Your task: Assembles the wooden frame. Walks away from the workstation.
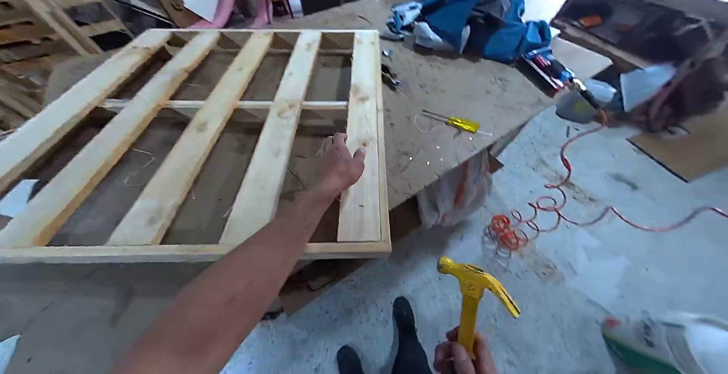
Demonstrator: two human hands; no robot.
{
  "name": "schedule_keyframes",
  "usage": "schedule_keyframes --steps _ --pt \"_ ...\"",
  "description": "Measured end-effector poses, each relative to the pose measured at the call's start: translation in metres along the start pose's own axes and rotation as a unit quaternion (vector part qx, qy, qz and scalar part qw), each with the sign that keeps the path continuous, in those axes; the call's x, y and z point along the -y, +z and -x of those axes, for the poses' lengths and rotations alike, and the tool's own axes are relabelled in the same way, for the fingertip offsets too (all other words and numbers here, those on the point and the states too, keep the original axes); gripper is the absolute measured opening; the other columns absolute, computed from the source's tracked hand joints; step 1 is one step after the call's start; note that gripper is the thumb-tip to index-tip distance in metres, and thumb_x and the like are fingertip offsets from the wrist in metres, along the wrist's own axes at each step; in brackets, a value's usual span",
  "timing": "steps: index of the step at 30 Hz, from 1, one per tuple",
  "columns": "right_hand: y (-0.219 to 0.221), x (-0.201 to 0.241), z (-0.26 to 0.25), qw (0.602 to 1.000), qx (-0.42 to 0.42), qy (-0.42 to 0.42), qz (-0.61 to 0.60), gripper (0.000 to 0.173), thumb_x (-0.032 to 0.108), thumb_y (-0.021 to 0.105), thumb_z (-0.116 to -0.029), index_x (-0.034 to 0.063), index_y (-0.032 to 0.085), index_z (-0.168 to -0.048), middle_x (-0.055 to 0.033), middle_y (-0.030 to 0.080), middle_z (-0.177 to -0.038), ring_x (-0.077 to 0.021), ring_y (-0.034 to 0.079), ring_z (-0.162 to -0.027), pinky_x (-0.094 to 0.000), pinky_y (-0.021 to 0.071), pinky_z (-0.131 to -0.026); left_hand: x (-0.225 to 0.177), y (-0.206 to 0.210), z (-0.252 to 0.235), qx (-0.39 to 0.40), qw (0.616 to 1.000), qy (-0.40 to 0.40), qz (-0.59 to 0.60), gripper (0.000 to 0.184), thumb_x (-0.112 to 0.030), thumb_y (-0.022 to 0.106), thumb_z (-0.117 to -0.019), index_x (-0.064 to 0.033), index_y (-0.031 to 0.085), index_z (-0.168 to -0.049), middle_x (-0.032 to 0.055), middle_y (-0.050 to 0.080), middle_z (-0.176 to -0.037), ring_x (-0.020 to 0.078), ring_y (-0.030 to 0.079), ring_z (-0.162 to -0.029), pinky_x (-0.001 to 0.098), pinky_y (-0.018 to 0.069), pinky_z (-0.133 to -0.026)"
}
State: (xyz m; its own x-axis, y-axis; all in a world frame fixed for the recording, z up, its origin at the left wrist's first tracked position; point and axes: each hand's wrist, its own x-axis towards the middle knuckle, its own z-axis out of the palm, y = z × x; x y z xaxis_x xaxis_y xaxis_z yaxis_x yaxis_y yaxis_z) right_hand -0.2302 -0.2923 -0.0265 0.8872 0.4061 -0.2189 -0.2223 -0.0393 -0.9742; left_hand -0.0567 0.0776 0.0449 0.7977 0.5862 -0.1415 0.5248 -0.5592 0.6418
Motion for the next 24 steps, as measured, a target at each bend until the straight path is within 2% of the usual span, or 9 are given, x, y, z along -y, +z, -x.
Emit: schedule_keyframes --steps 3,5,7,10,12,15,18,22,24 --pt "0.023 -0.003 0.007 0.999 -0.016 0.034 -0.001 0.033 0.022 0.033 -0.1106 -0.0038 0.051 -0.12 0.0037 0.051 -0.064 -0.0077 0.049 -0.046 -0.0285 0.0487 -0.043 0.027 0.006 0.056 0.015 0.993 0.09 -0.081 0.067 -0.047 0.055 -0.1023 -0.0091 0.04 -0.155 0.0217 0.043 -0.154 0.0431 0.053 -0.133 0.0646 0.046 -0.105" --pt "0.045 -0.002 0.003 0.998 -0.065 0.011 -0.012 0.042 0.033 0.028 -0.1122 -0.0006 0.051 -0.117 0.0042 0.049 -0.063 -0.0077 0.046 -0.043 -0.0279 0.0471 -0.039 0.055 0.018 0.081 0.021 0.991 0.078 -0.109 0.069 -0.05 0.044 -0.1056 -0.0167 0.026 -0.163 0.0186 0.034 -0.162 0.0433 0.052 -0.134 0.0662 0.0471 -0.102" --pt "0.069 -0.008 -0.01 0.991 -0.13 -0.041 0.006 0.047 0.044 0.025 -0.1112 0.0029 0.048 -0.114 0.0054 0.048 -0.061 -0.0069 0.046 -0.042 -0.0279 0.0474 -0.037 0.064 0.029 0.084 0.032 0.992 0.055 -0.109 0.069 -0.052 0.037 -0.1075 -0.0199 0.017 -0.166 0.019 0.036 -0.161 0.0427 0.051 -0.136 0.066 0.0458 -0.104" --pt "0.081 -0.029 -0.03 0.988 -0.091 -0.006 0.123 0.051 0.048 0.031 -0.1084 0.0028 0.055 -0.114 0.0015 0.05 -0.062 -0.013 0.049 -0.046 -0.0348 0.0482 -0.043 0.066 0.037 0.083 0.021 0.988 0.058 -0.14 0.068 -0.05 0.033 -0.1088 -0.0188 0.014 -0.166 0.0178 0.041 -0.159 0.0397 0.05 -0.138 0.064 0.0452 -0.105" --pt "0.08 -0.021 -0.024 0.991 -0.099 0.021 0.092 0.046 0.044 0.033 -0.1085 0.004 0.055 -0.111 0.0008 0.049 -0.061 -0.014 0.048 -0.044 -0.0344 0.0475 -0.041 0.075 0.045 0.084 0.025 0.987 0.057 -0.146 0.067 -0.05 0.03 -0.1091 -0.0226 0.012 -0.167 0.0176 0.044 -0.157 0.04 0.05 -0.138 0.0658 0.0442 -0.105" --pt "0.096 -0.023 -0.02 0.983 -0.178 -0.032 0.022 0.044 0.043 0.027 -0.1107 0.0022 0.045 -0.111 0.0043 0.047 -0.06 -0.009 0.047 -0.041 -0.0303 0.0497 -0.038 0.078 0.05 0.08 0.024 0.985 0.06 -0.163 0.066 -0.048 0.029 -0.1095 -0.0207 0.01 -0.167 0.0191 0.047 -0.154 0.0397 0.05 -0.138 0.066 0.0432 -0.104" --pt "0.102 -0.047 -0.023 0.989 -0.138 0.057 0.019 0.043 0.038 0.031 -0.1095 0.0009 0.053 -0.11 -0.0004 0.049 -0.062 -0.0136 0.048 -0.042 -0.0337 0.0482 -0.039 0.075 0.049 0.082 0.04 0.984 0.064 -0.164 0.066 -0.045 0.029 -0.1101 -0.0181 0.008 -0.167 0.0224 0.045 -0.154 0.0418 0.047 -0.14 0.0678 0.0403 -0.107" --pt "0.124 -0.052 -0.02 0.977 -0.192 -0.002 -0.095 0.042 0.045 0.032 -0.1099 0.0043 0.042 -0.113 0.0059 0.048 -0.062 -0.0068 0.048 -0.042 -0.0283 0.051 -0.039 0.074 0.05 0.077 0.035 0.983 0.052 -0.171 0.066 -0.045 0.029 -0.1104 -0.0198 0.005 -0.167 0.0237 0.051 -0.149 0.0429 0.053 -0.134 0.0656 0.0445 -0.103" --pt "0.131 -0.064 -0.021 0.986 -0.161 0.027 -0.039 0.045 0.041 0.034 -0.1077 -0.0001 0.052 -0.114 0.0017 0.051 -0.063 -0.0113 0.049 -0.043 -0.033 0.0497 -0.04 0.076 0.052 0.08 0.038 0.983 0.051 -0.171 0.067 -0.045 0.03 -0.1104 -0.02 0.005 -0.167 0.026 0.054 -0.144 0.0452 0.057 -0.128 0.0662 0.0473 -0.1"
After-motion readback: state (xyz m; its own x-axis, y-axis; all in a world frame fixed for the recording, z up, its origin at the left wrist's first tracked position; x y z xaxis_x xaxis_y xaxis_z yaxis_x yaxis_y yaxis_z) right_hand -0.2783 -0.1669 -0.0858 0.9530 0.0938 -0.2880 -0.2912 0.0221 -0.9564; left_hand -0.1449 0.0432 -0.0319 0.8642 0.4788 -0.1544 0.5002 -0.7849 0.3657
